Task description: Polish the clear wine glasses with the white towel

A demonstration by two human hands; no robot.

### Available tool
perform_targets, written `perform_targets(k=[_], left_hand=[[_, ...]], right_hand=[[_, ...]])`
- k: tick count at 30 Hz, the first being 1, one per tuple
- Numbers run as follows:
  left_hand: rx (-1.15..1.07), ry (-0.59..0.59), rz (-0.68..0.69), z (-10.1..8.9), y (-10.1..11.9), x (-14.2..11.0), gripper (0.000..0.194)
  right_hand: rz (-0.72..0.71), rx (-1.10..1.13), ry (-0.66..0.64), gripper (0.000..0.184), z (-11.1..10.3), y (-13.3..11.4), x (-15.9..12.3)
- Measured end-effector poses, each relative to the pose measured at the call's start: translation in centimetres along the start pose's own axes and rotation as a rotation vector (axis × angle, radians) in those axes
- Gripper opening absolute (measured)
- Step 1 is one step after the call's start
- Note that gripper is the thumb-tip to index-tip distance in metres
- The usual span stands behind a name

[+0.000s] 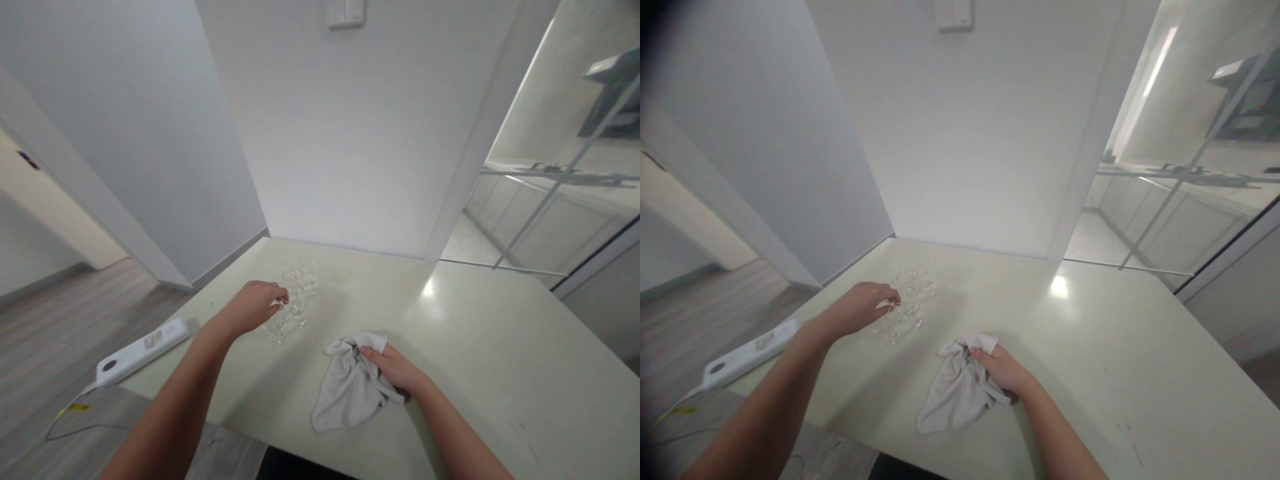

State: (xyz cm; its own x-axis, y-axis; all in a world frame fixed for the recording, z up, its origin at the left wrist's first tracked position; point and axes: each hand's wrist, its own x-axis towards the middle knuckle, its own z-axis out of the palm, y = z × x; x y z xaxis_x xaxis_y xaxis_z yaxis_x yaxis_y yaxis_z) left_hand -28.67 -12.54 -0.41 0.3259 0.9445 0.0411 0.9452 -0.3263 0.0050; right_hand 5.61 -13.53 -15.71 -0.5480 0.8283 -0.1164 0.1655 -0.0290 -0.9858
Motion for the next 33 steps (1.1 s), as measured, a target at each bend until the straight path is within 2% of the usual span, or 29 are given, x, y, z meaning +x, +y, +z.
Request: perform_targets(k=[8,13,16,18,20,23,24,25,27,29,31,33], left_hand=[[-0.074,0.049,-0.022,0.4,0.2,-0.4,0.030],[-0.071,0.136,-0.043,0.6,0.1,-1.7,0.048],[-0.070,0.246,-0.002,0.4,0.4,-2.6,0.047],[-0.121,0.419,-0.005,1.0,0.8,-3.0,0.042],[-0.234,0.698,-0.092,2.5,0.9,-3.3,0.038],[-0.548,1.126,-0.361,6.4,0.0,-3.4,0.037],[-0.666,1.202,-0.470,7.9,-0.7,-3.3,0.039],[-0.772,1.225,-0.591,9.4,-1.5,-3.2,0.040],[-0.951,1.067,-0.792,11.8,-3.1,-2.9,0.043],[-1.022,0.860,-0.894,13.4,-4.4,-2.7,0.044],[-0.996,0.724,-0.884,14.1,-4.9,-2.5,0.043],[-0.932,0.648,-0.814,14.2,-4.9,-2.4,0.039]], right_hand=[[-0.014,0.011,-0.005,0.056,0.0,0.1,0.1],[-0.003,0.010,-0.001,0.054,0.1,0.0,0.1],[-0.005,0.027,0.003,0.054,0.1,0.2,0.1],[-0.008,0.034,0.010,0.055,0.1,0.3,0.2],[-0.012,0.030,0.014,0.055,0.1,0.3,0.2],[-0.011,0.018,0.012,0.055,0.1,0.3,0.2],[-0.009,0.019,0.012,0.055,0.1,0.3,0.2],[-0.007,0.023,0.011,0.055,0.1,0.2,0.2],[-0.003,0.030,0.007,0.054,0.1,0.1,0.1],[-0.002,0.025,0.004,0.052,0.1,-0.1,0.1],[-0.002,0.012,0.008,0.052,0.1,-0.2,0.0],[0.000,0.006,0.010,0.053,0.1,-0.2,0.0]])
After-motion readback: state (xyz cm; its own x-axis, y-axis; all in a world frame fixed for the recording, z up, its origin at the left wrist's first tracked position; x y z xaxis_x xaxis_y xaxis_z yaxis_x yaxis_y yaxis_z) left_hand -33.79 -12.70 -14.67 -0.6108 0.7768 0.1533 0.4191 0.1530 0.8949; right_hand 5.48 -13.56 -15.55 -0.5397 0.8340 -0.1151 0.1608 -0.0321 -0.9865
